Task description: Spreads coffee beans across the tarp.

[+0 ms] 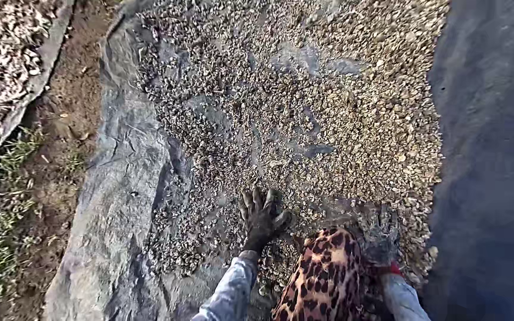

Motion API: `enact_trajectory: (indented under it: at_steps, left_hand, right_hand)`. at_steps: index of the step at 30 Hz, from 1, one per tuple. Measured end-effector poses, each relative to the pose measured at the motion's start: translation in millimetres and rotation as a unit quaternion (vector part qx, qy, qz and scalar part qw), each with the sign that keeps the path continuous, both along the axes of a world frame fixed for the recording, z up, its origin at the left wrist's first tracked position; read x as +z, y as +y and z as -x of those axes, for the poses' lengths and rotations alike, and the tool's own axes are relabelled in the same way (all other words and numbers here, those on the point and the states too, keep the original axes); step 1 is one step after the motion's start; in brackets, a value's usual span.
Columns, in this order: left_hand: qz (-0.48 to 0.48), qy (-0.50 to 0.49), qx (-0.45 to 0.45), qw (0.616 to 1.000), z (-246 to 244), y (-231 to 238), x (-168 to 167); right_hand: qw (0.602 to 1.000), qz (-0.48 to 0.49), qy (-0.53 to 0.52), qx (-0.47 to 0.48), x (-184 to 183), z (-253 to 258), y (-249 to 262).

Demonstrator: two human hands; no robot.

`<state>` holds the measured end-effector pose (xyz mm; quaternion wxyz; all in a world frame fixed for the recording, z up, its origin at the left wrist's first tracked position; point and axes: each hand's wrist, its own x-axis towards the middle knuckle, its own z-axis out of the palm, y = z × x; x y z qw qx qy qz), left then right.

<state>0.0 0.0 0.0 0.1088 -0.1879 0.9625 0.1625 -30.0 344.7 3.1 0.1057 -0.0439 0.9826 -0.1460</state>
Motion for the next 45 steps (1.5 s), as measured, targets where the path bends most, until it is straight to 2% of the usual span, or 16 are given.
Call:
enact_trajectory:
  at_steps: [3, 5, 8, 11, 15, 18, 22, 25, 28, 30, 32, 34, 37, 39, 42, 45]
  left_hand:
    - [-0.042, -0.043, -0.039, 0.997, 92.8, 48.7, -5.0]
    - [-0.065, -0.024, 0.006, 0.998, 144.2, 87.7, -7.3]
    - [0.002, 0.015, 0.080, 0.997, 186.7, 137.2, -19.0]
    - [0.053, 0.008, 0.100, 0.993, 196.3, 149.9, -21.6]
    - [0.070, 0.045, 0.127, 0.988, 199.0, 146.1, -19.2]
    - [0.069, 0.063, 0.139, 0.986, 199.9, 147.9, -25.0]
    - [0.047, 0.063, 0.161, 0.984, 193.3, 145.8, -28.9]
    - [0.029, 0.076, 0.181, 0.980, 198.1, 145.7, -27.2]
    - [0.034, 0.056, 0.199, 0.978, 200.3, 149.9, -18.7]
    - [-0.015, 0.031, 0.205, 0.978, 207.4, 163.4, -2.7]
    - [-0.070, 0.042, 0.180, 0.980, 195.3, 181.5, 3.3]
    - [-0.099, 0.050, 0.102, 0.989, 153.7, 189.1, 4.2]
    - [-0.083, 0.044, 0.023, 0.995, 72.9, 188.3, 11.5]
    - [-0.058, -0.018, 0.059, 0.996, 15.5, 189.4, 26.0]
    - [-0.047, -0.078, 0.162, 0.983, -64.3, 189.2, 27.3]
    - [-0.030, -0.152, 0.261, 0.953, -127.2, 184.9, 24.2]
  right_hand:
    - [0.994, -0.053, 0.081, 0.043, 3.7, 48.1, 11.8]
    - [0.991, -0.047, 0.111, 0.056, 16.8, 100.6, 12.7]
    - [0.985, -0.008, 0.128, 0.112, 42.1, 201.6, -6.6]
    - [0.960, -0.003, 0.152, 0.233, 53.3, 310.0, -64.8]
    - [0.935, 0.009, 0.066, 0.348, 31.9, 409.8, -149.8]
    - [0.928, -0.024, 0.019, 0.372, 18.3, 457.6, -167.7]
    - [0.929, -0.057, 0.039, 0.364, 15.8, 504.0, -143.8]
    - [0.921, -0.088, 0.006, 0.378, 41.5, 481.4, -101.1]
    - [0.907, -0.111, -0.052, 0.403, 54.2, 417.3, -82.0]
    - [0.892, -0.101, -0.042, 0.439, 45.2, 372.1, -70.2]
    - [0.872, -0.025, 0.035, 0.487, 8.3, 335.6, -40.8]
    - [0.839, -0.101, -0.117, 0.522, 49.4, 298.4, -21.8]
    - [0.800, -0.212, -0.265, 0.495, 94.6, 245.4, 15.7]
    - [0.789, -0.231, -0.345, 0.453, 79.4, 217.4, 50.2]
    - [0.736, -0.304, -0.384, 0.467, 76.1, 167.2, 40.9]
    - [0.764, -0.110, -0.228, 0.593, 36.3, 120.5, 13.1]
